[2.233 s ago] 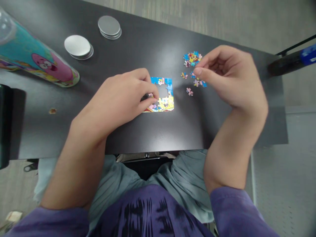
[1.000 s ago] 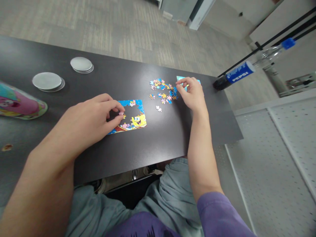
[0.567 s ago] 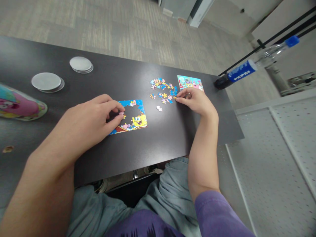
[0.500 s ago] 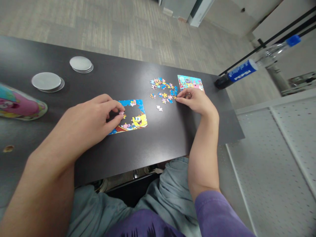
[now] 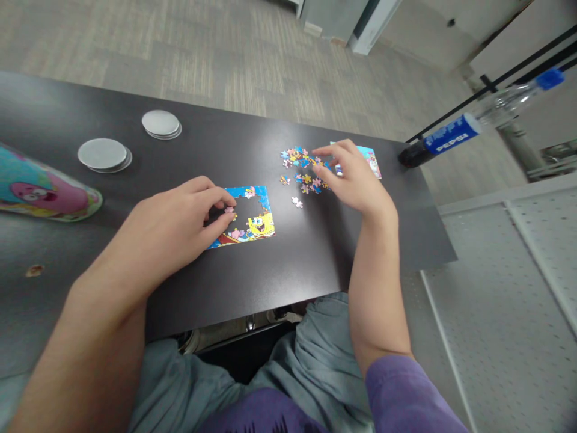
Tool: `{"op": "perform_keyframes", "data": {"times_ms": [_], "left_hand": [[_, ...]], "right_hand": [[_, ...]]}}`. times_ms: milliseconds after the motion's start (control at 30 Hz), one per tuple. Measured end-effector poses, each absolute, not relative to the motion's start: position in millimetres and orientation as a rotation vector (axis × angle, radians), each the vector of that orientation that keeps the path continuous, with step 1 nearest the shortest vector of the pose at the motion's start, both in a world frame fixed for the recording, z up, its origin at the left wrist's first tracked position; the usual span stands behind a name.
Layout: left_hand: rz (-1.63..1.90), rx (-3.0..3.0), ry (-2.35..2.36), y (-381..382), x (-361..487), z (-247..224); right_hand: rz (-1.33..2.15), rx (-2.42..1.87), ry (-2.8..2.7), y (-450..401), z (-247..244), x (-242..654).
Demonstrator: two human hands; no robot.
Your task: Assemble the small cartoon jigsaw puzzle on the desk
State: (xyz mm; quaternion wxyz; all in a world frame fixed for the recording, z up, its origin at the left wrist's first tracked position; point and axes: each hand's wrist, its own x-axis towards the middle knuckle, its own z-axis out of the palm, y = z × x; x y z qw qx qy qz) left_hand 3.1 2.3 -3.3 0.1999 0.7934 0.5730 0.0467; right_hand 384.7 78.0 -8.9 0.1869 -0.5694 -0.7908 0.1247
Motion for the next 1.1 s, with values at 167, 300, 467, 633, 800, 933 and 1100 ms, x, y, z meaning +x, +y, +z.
{"op": "perform_keyframes", "data": {"times_ms": [167,300,467,633,800,933,1100], "left_hand": [[0.121,2.201,1.593,2,5,1],[0.099,2.201,1.557,2,6,4],[0.093,2.193,1.566,3,5,3],[0.079,2.206,1.553,2,7,6],[0.060,2.203,1.555,0,10,13],[0.132,2.228,1.529,2,8,8],[0.145,2.233,1.538,4,5,3]], "right_hand": [[0.284,-1.725,-2.362,84,-31,358],[0.331,-1.732,-2.383,81,-33,362],[0.392,-1.636,-2.385,80,-27,374],[0.306,-1.695,-2.361,88,-33,363],[0.202,-1.800,-2.246,98,-50,343],[0.189,-1.786,-2.159,103,-57,343],[0.131,-1.759,-2.103,107,-60,348]]}}
